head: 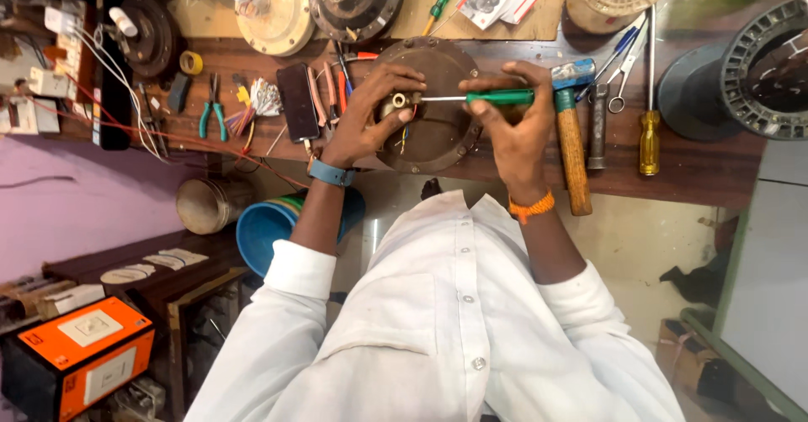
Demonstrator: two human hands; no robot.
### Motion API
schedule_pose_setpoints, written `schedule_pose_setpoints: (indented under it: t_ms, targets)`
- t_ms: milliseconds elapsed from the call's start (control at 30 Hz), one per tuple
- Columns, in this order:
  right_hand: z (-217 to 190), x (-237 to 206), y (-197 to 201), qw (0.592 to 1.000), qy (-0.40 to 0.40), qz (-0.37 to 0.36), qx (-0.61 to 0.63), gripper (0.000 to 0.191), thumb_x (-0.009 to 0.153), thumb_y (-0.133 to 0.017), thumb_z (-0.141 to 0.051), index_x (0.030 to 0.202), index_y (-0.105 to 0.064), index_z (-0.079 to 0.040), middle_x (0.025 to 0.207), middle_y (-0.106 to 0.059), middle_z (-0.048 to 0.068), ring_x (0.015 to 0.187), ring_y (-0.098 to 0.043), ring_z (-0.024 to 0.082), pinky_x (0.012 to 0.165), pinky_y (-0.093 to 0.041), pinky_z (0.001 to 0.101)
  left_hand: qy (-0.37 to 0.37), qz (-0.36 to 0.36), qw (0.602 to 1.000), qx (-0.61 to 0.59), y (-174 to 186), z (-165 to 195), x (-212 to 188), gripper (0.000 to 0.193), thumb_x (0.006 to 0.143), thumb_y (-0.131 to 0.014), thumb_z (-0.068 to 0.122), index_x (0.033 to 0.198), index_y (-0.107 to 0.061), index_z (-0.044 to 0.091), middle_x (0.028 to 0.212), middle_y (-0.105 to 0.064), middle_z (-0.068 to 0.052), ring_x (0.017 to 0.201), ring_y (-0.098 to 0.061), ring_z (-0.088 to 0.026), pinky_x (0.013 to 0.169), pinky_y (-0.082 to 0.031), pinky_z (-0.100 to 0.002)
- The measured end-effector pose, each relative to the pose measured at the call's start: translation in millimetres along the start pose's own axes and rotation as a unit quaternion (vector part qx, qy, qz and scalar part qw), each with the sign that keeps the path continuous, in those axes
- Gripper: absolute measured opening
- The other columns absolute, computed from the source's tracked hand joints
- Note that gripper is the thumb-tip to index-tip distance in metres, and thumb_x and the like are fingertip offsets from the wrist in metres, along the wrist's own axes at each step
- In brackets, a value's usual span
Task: The person fits a brass fitting with wires onto a round metal pump or motor end cover on a workbench and tightens it using a green-handled screwdriver, repositioning the part and wires repeatedly while working at the bench.
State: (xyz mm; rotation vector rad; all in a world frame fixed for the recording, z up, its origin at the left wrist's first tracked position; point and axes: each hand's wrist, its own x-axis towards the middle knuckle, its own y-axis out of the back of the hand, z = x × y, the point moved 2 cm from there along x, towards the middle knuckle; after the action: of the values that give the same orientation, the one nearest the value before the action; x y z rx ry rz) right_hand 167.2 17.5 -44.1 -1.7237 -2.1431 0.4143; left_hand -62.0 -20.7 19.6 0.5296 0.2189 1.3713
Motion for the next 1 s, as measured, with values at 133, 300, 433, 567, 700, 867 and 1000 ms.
schedule_pose_setpoints:
  t_ms: [133, 300, 433, 567, 700, 867, 1000]
  targets:
    - [-2.0, 5.4, 1.0, 1.0, -0.005, -0.009, -0.002, 0.054, 0.101, -0.085, -0.003, 0.138, -0.046, -0.006, 0.127, -0.063, 0.019, 0.117, -0.067, 0.024, 0.1, -0.057, 0.0339, 0.001, -0.003, 1.0, -0.01, -1.4, -0.8, -0.4, 0.034, 0.097, -0.07, 0.023, 0.125, -0.067, 0.005, 0.133, -0.063, -0.011, 0.131, -0.059, -0.029, 0.116, -0.045, -0.042]
    - [-14.4, 7.7, -3.0, 0.995, -0.097, -0.004, 0.019, 0.056, 0.096, -0.081, -0.005, 0.137, -0.043, -0.006, 0.126, -0.064, 0.022, 0.111, -0.072, 0.03, 0.096, -0.063, 0.0386, 0.008, -0.006, 1.0, -0.021, -0.1, -3.1, -0.2, 0.033, 0.098, -0.069, 0.024, 0.124, -0.067, 0.005, 0.134, -0.063, -0.01, 0.132, -0.059, -0.028, 0.116, -0.045, -0.041]
    - [-29.4, 9.6, -9.4, 0.999, -0.049, -0.017, 0.015, 0.049, 0.094, -0.076, -0.003, 0.131, -0.044, -0.005, 0.14, -0.052, 0.012, 0.119, -0.065, 0.026, 0.1, -0.058, 0.0355, -0.018, -0.011, 1.0, -0.014, 1.8, -2.1, 1.1, 0.033, 0.099, -0.068, 0.024, 0.125, -0.066, 0.004, 0.134, -0.062, -0.011, 0.131, -0.058, -0.029, 0.117, -0.044, -0.042]
    - [-36.4, 11.7, -13.0, 0.999, -0.02, -0.04, -0.024, 0.042, 0.098, -0.078, 0.0, 0.127, -0.048, -0.004, 0.117, -0.072, 0.017, 0.112, -0.075, 0.028, 0.099, -0.062, 0.036, -0.001, -0.015, 1.0, -0.012, 0.9, -2.0, 0.7, 0.032, 0.098, -0.067, 0.024, 0.124, -0.067, 0.005, 0.133, -0.063, -0.01, 0.13, -0.06, -0.028, 0.116, -0.045, -0.042]
    - [-36.2, 11.0, -14.0, 0.997, 0.01, -0.021, -0.079, 0.047, 0.096, -0.079, -0.004, 0.13, -0.046, -0.006, 0.117, -0.071, 0.009, 0.113, -0.071, 0.022, 0.101, -0.058, 0.0325, -0.014, -0.015, 1.0, -0.01, 1.5, -1.7, 1.8, 0.033, 0.099, -0.069, 0.026, 0.124, -0.065, 0.004, 0.133, -0.062, -0.011, 0.131, -0.059, -0.029, 0.115, -0.045, -0.042]
    - [-21.3, 12.2, -10.8, 0.99, -0.103, 0.052, -0.084, 0.049, 0.097, -0.081, -0.008, 0.131, -0.048, 0.001, 0.103, -0.071, 0.019, 0.091, -0.074, 0.03, 0.081, -0.061, 0.0394, -0.006, -0.018, 1.0, -0.007, 1.1, -0.9, 1.6, 0.032, 0.097, -0.067, 0.023, 0.123, -0.066, 0.004, 0.132, -0.063, -0.011, 0.129, -0.06, -0.029, 0.114, -0.045, -0.042]
    - [-19.1, 7.2, -7.3, 0.998, -0.029, -0.045, 0.021, 0.065, 0.1, -0.08, -0.007, 0.146, -0.034, -0.006, 0.138, -0.061, 0.018, 0.13, -0.066, 0.026, 0.112, -0.056, 0.0386, -0.009, -0.017, 1.0, -0.014, 2.1, -0.3, 1.1, 0.032, 0.098, -0.068, 0.023, 0.124, -0.066, 0.004, 0.132, -0.062, -0.011, 0.129, -0.059, -0.029, 0.115, -0.045, -0.042]
